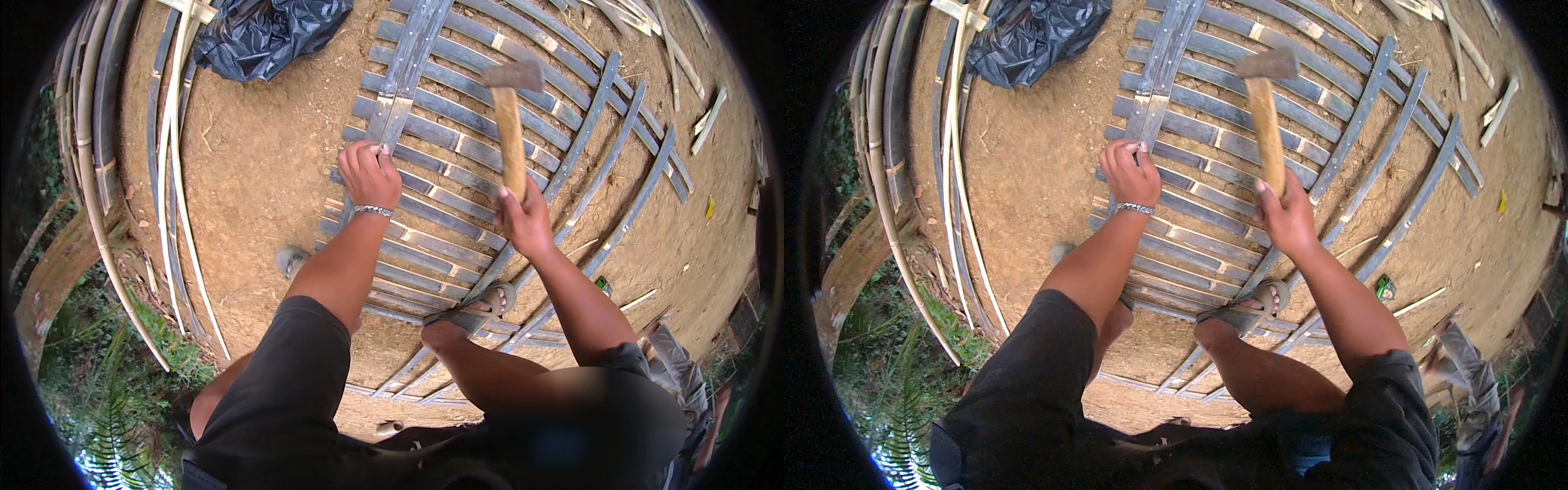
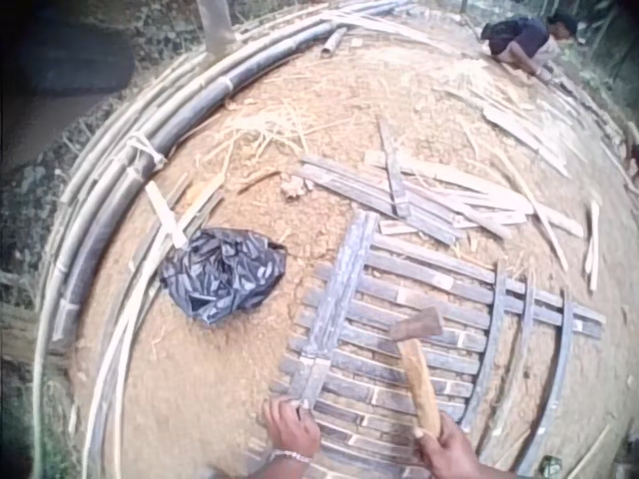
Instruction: The person assembles a rectangular bamboo frame by hammering nails into the intersections of bamboo strips. They repeatedly pick up nails from a black plastic bag and use a hammer to secure the strips together on the ground.
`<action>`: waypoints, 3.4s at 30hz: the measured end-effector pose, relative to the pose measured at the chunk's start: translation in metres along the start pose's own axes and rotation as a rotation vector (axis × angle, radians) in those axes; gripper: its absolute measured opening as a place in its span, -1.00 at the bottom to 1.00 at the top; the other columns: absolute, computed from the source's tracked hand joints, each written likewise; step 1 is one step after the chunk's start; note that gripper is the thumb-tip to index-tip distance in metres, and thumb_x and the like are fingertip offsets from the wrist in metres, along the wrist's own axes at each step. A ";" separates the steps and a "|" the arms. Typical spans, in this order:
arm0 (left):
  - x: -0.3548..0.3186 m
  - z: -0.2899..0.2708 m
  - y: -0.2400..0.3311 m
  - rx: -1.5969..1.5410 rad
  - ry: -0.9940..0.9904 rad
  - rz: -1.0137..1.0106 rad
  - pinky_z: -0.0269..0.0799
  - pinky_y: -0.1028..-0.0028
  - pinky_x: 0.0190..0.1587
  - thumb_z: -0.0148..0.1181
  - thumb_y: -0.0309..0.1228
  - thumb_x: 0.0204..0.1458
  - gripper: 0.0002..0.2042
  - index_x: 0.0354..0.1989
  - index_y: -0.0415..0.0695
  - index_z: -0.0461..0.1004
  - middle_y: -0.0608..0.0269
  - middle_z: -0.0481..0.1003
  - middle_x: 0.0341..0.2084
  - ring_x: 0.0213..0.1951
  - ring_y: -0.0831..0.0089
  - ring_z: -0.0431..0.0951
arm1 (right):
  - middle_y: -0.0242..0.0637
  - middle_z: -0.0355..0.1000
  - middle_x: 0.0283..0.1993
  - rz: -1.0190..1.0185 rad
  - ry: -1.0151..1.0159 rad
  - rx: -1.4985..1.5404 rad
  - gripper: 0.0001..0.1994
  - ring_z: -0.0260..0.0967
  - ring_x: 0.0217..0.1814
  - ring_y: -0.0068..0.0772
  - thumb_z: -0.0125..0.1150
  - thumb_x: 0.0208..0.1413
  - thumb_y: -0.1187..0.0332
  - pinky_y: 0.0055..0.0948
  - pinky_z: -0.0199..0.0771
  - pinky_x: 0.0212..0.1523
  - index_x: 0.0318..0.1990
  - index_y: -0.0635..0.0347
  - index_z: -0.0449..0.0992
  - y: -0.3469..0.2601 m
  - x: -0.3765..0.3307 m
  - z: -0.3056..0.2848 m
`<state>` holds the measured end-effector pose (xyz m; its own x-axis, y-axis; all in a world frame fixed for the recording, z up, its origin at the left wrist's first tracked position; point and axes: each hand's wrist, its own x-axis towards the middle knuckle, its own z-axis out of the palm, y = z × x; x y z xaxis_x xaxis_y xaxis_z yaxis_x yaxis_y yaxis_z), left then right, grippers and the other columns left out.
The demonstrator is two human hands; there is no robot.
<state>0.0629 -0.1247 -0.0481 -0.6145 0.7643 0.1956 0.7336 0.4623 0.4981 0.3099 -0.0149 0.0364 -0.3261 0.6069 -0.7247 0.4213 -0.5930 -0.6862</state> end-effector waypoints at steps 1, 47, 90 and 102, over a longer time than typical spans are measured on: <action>0.001 0.001 0.000 0.011 -0.003 -0.007 0.30 0.00 0.06 0.22 -0.48 0.15 -0.88 -0.24 -0.22 0.43 -0.03 0.48 -0.16 -0.05 -0.07 0.43 | -0.36 0.40 -0.41 0.012 0.003 -0.043 -0.69 0.41 -0.50 -0.53 0.10 0.45 0.27 -0.49 0.42 -0.49 0.16 0.27 0.30 -0.002 -0.007 -0.009; -0.001 0.001 -0.004 -0.065 0.125 0.005 0.29 0.11 0.08 0.30 -0.33 0.12 -0.88 -0.37 -0.07 0.54 0.23 0.49 -0.26 -0.08 0.11 0.45 | 0.24 0.56 -0.08 -0.399 0.057 -0.690 -0.53 0.54 -0.01 0.35 0.21 0.32 0.29 0.02 0.54 0.00 0.34 0.12 0.34 0.049 -0.036 0.082; -0.001 -0.004 -0.005 -0.060 0.065 -0.029 0.23 0.10 0.18 0.33 -0.40 -0.01 -0.88 -0.34 -0.06 0.51 0.24 0.49 -0.22 -0.01 0.13 0.44 | 0.21 0.52 0.09 -0.547 0.070 -0.835 -0.51 0.51 0.09 0.30 0.24 0.28 0.40 0.01 0.55 0.08 0.34 0.16 0.35 0.049 -0.042 0.072; -0.002 -0.006 -0.002 -0.042 0.071 -0.023 0.24 0.10 0.18 0.36 -0.36 -0.01 -0.85 -0.37 -0.03 0.47 0.26 0.47 -0.25 -0.02 0.17 0.44 | 0.25 0.53 0.05 -0.562 0.044 -0.835 -0.53 0.53 0.07 0.32 0.22 0.30 0.41 -0.01 0.54 0.08 0.34 0.24 0.34 0.040 -0.038 0.072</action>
<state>0.0604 -0.1296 -0.0448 -0.6514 0.7191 0.2419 0.7068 0.4593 0.5380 0.2784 -0.1002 0.0319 -0.6354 0.7137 -0.2948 0.6795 0.3354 -0.6525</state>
